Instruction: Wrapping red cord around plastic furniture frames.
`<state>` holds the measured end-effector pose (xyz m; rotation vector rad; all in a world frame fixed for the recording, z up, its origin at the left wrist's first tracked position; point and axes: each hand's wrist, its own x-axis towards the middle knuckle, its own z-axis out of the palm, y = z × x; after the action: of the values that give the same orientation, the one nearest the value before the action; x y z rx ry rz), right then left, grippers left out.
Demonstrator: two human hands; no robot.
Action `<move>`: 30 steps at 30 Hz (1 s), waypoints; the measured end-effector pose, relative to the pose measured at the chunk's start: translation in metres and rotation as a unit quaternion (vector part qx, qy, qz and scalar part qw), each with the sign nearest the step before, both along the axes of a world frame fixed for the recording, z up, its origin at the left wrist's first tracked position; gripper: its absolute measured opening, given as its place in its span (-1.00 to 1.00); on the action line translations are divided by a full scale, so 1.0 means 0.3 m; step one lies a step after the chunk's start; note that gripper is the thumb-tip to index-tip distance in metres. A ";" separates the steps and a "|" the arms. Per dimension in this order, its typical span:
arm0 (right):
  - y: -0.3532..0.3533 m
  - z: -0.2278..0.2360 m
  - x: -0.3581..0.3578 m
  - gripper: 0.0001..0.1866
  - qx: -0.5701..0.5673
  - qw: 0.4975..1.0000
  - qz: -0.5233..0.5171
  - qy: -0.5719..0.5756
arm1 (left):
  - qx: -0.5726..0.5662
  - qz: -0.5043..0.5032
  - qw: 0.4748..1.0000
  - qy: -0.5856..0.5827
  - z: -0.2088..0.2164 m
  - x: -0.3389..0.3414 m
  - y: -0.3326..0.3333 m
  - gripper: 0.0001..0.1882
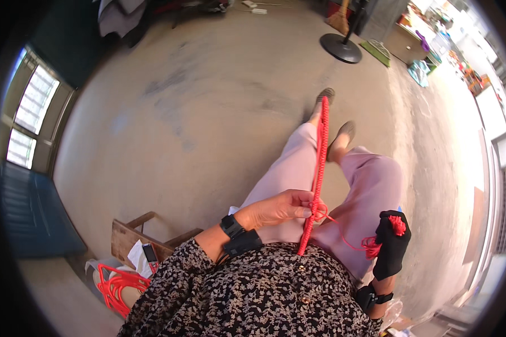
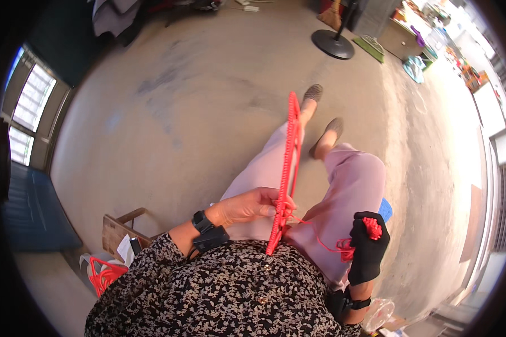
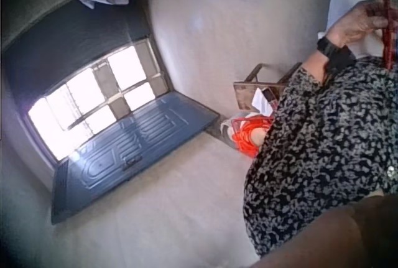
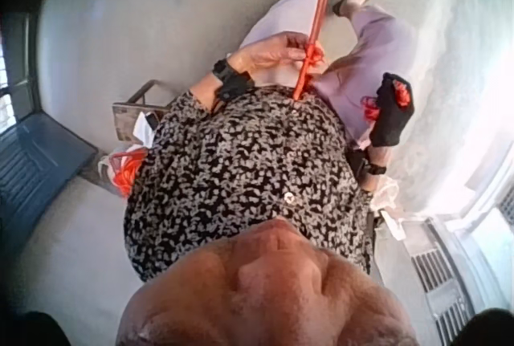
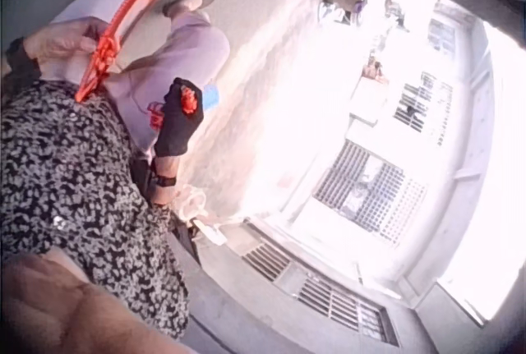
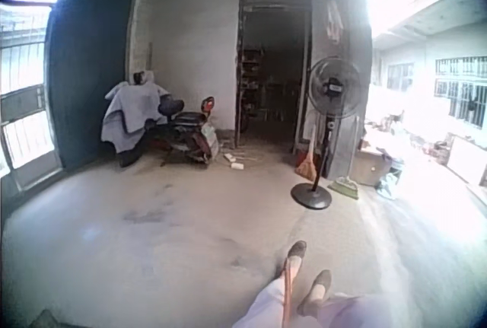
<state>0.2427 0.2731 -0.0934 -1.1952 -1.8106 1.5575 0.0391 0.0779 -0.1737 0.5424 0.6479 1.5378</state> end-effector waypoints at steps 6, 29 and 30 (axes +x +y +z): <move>-0.023 -0.067 0.032 -0.81 0.071 0.997 0.004 -0.022 | -0.059 -0.045 0.992 0.100 0.088 -0.008 0.027 -0.66; 0.040 -0.192 0.061 -0.85 0.125 0.988 -0.080 0.042 | -0.180 -0.031 0.897 0.403 0.373 -0.005 0.016 -0.70; 0.041 -0.193 0.071 -0.85 0.118 0.989 -0.083 0.039 | -0.203 0.017 0.915 0.349 0.396 0.013 0.016 -0.74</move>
<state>0.2641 0.2853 -0.1514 -1.1241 -1.7401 1.2417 0.0429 0.0827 -0.0549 0.7616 1.4937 1.1649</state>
